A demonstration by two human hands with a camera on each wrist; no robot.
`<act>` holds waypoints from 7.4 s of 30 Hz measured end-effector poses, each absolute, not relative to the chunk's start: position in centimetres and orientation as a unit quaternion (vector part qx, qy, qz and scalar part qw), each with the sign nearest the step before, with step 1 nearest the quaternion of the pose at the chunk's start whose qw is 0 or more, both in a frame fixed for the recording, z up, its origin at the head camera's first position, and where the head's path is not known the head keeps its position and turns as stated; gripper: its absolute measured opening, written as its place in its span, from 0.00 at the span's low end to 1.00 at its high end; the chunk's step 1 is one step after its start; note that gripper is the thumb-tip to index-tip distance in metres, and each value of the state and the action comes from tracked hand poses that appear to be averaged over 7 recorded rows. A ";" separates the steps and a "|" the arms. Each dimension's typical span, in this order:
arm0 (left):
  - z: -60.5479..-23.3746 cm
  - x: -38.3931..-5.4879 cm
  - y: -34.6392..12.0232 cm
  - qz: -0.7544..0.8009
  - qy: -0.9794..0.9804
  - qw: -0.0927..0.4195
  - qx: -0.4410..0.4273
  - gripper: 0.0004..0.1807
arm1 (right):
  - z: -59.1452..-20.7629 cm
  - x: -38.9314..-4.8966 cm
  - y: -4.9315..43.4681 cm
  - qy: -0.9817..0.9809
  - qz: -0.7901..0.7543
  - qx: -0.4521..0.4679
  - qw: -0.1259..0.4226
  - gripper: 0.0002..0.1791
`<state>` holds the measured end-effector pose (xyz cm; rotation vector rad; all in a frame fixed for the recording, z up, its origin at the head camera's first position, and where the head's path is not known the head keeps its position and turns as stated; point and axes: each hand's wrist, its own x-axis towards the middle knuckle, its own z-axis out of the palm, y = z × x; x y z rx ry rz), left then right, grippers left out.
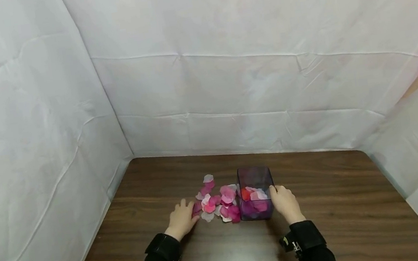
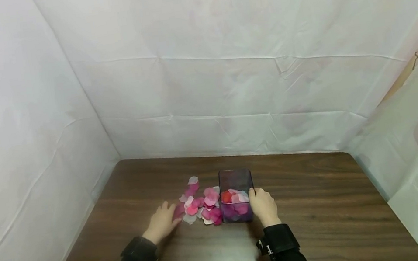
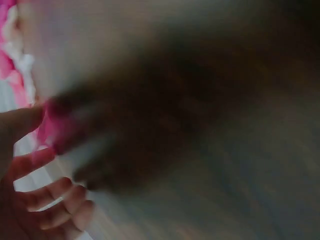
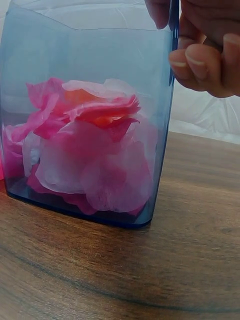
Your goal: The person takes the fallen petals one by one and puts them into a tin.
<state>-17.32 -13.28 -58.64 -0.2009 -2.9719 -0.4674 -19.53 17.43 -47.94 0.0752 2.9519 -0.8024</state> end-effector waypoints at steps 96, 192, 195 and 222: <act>-55.6 -20.3 -10.0 -0.318 -0.924 0.167 -0.134 0.09 | -48.2 -20.7 17.2 0.963 -0.263 0.030 0.043 0.27; -46.3 -21.7 0.1 -0.253 -0.914 0.145 -0.281 0.12 | -48.2 -20.6 16.7 0.965 -0.257 0.016 0.053 0.27; -46.7 -21.5 0.6 -0.237 -0.918 0.133 -0.288 0.13 | -48.3 -20.6 16.7 0.964 -0.260 0.020 0.059 0.27; -57.4 -16.8 -8.2 -0.304 -0.945 0.113 -0.029 0.21 | -48.1 -20.6 17.8 0.965 -0.253 0.019 0.064 0.28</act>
